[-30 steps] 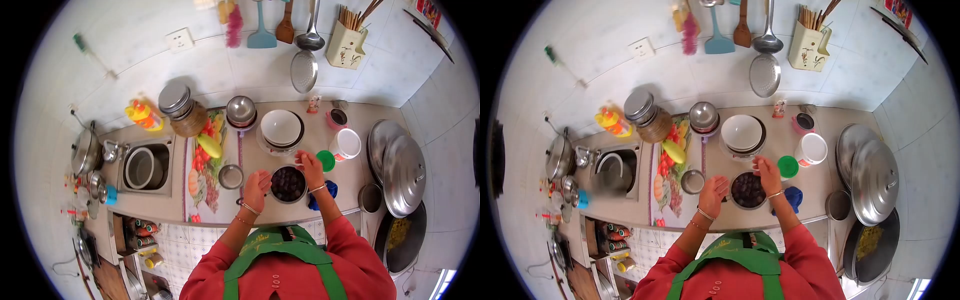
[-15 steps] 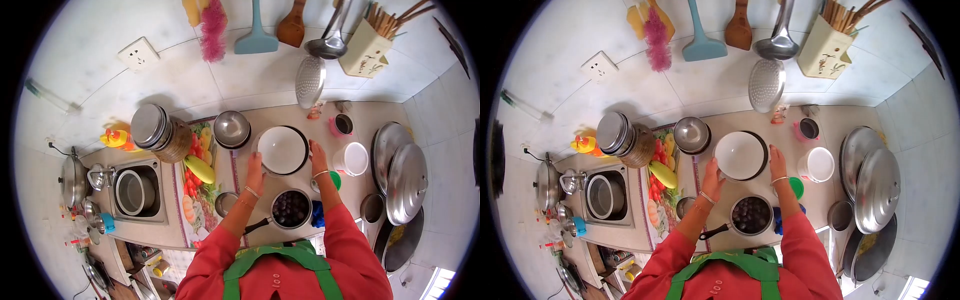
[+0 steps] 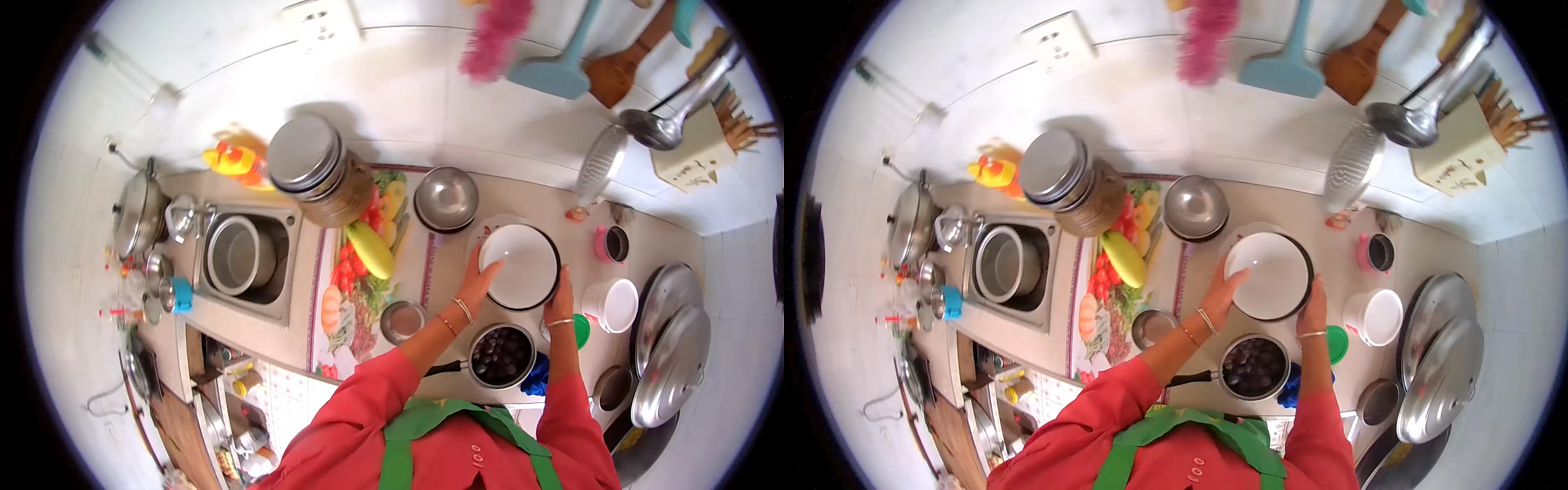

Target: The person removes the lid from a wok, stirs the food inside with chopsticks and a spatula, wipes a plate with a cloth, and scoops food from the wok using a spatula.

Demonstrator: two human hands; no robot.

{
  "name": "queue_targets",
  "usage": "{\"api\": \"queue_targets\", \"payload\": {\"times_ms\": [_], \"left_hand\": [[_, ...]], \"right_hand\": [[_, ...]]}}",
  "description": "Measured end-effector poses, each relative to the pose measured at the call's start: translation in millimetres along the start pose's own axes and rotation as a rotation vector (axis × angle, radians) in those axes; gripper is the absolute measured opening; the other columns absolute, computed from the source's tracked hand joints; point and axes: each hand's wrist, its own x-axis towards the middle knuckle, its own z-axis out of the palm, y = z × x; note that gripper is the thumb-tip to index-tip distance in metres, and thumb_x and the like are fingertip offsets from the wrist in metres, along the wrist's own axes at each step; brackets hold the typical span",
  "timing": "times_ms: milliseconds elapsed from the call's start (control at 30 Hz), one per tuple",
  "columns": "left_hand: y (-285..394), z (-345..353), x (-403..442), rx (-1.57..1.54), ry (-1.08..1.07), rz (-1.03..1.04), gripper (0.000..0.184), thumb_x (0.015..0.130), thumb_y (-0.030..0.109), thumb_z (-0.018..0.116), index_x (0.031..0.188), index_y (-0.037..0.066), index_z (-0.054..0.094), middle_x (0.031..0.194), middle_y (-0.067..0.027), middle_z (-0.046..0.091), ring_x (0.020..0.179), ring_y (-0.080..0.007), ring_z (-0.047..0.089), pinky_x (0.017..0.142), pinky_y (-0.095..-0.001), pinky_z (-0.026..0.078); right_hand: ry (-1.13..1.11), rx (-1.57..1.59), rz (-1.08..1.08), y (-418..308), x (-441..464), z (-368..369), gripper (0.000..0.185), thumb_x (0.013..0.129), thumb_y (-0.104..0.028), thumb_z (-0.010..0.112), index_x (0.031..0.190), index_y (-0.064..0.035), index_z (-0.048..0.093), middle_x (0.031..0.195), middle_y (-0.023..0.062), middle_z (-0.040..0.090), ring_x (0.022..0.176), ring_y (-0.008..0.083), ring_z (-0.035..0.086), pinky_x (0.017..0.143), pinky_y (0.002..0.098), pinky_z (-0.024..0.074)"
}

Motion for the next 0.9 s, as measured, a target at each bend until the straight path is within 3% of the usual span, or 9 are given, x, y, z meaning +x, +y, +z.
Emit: {"api": "queue_targets", "payload": {"times_ms": [133,333,367,433,467,567,633,700,900], "left_hand": [[-0.3,-3.2,-34.8,-0.019,0.186,0.046,0.061,0.080,0.021,0.058,0.131,0.011,0.027,0.121,-0.0088,0.043,0.109,-0.0181,0.043,0.091,-0.0315,0.037],[34.5,-47.0,-98.2,-0.127,0.175,0.102,0.079,0.078,0.020,0.061,0.137,0.004,0.011,0.131,-0.0117,0.034,0.116,-0.0210,0.038,0.094,-0.0315,0.035],[35.7,-70.2,-115.7,0.426,0.185,0.353,0.076,0.079,0.019,0.060,0.136,0.004,0.013,0.129,-0.0113,0.036,0.116,-0.0207,0.039,0.094,-0.0314,0.035],[58.0,-79.7,-137.0,0.372,0.240,0.418,0.069,0.081,0.016,0.058,0.135,0.005,0.017,0.125,-0.0100,0.040,0.114,-0.0198,0.040,0.093,-0.0312,0.036],[77.6,-74.4,-146.2,-0.224,0.279,0.203,0.064,0.082,0.015,0.056,0.134,0.005,0.020,0.122,-0.0091,0.042,0.112,-0.0191,0.042,0.092,-0.0311,0.036],[71.5,-140.3,-162.0,-0.105,0.344,0.417,0.052,0.082,0.014,0.053,0.128,0.004,0.030,0.117,-0.0083,0.046,0.104,-0.0196,0.048,0.090,-0.0317,0.039],[73.6,-177.0,-178.9,-0.260,0.428,0.340,0.041,0.082,0.014,0.054,0.119,0.003,0.040,0.110,-0.0079,0.051,0.099,-0.0197,0.052,0.087,-0.0317,0.042],[95.8,-187.3,-193.6,-0.354,0.516,0.308,0.036,0.082,0.015,0.054,0.115,0.002,0.045,0.107,-0.0082,0.054,0.098,-0.0196,0.054,0.084,-0.0323,0.045],[108.9,-248.3,-201.8,-0.335,0.494,0.338,0.040,0.083,0.020,0.054,0.117,0.003,0.043,0.109,-0.0084,0.053,0.100,-0.0203,0.053,0.084,-0.0332,0.044]], "right_hand": [[-0.050,-0.034,-0.026,-4.5,-29.9,20.8,0.042,0.092,-0.036,0.037,0.112,-0.0012,0.050,0.110,0.0091,0.055,0.100,0.0181,0.053,0.088,0.0299,0.0408],[-0.159,-0.100,-0.020,9.7,-66.2,89.8,0.044,0.092,-0.037,0.037,0.115,-0.0012,0.048,0.111,0.0093,0.055,0.101,0.0182,0.053,0.088,0.0298,0.0407],[-0.117,-0.126,-0.017,22.0,-67.8,101.6,0.044,0.092,-0.037,0.037,0.115,-0.0016,0.048,0.110,0.0087,0.055,0.101,0.0169,0.053,0.088,0.0292,0.0408],[-0.147,-0.205,-0.049,51.6,-67.7,121.4,0.043,0.092,-0.036,0.038,0.115,-0.0020,0.048,0.109,0.0072,0.056,0.099,0.0152,0.052,0.087,0.0280,0.0406],[-0.226,-0.190,-0.057,62.0,-74.4,141.8,0.044,0.092,-0.036,0.038,0.116,-0.0011,0.048,0.111,0.0076,0.054,0.100,0.0150,0.052,0.088,0.0278,0.0399],[-0.349,-0.173,0.051,90.0,-93.6,196.9,0.046,0.093,-0.037,0.033,0.122,-0.0032,0.044,0.116,0.0087,0.050,0.106,0.0144,0.048,0.093,0.0290,0.0357],[-0.389,-0.682,-0.312,121.9,-87.6,217.2,0.046,0.094,-0.034,0.028,0.121,-0.0001,0.044,0.115,0.0097,0.051,0.107,0.0165,0.046,0.095,0.0287,0.0324],[-0.467,-0.418,-0.148,173.9,-74.3,231.5,0.047,0.095,-0.033,0.029,0.122,0.0030,0.041,0.121,0.0106,0.047,0.111,0.0152,0.041,0.097,0.0269,0.0289],[-0.611,-0.391,-0.140,263.2,-48.5,263.7,0.050,0.092,-0.039,0.033,0.119,0.0024,0.043,0.118,0.0150,0.049,0.111,0.0211,0.044,0.096,0.0288,0.0299]]}}
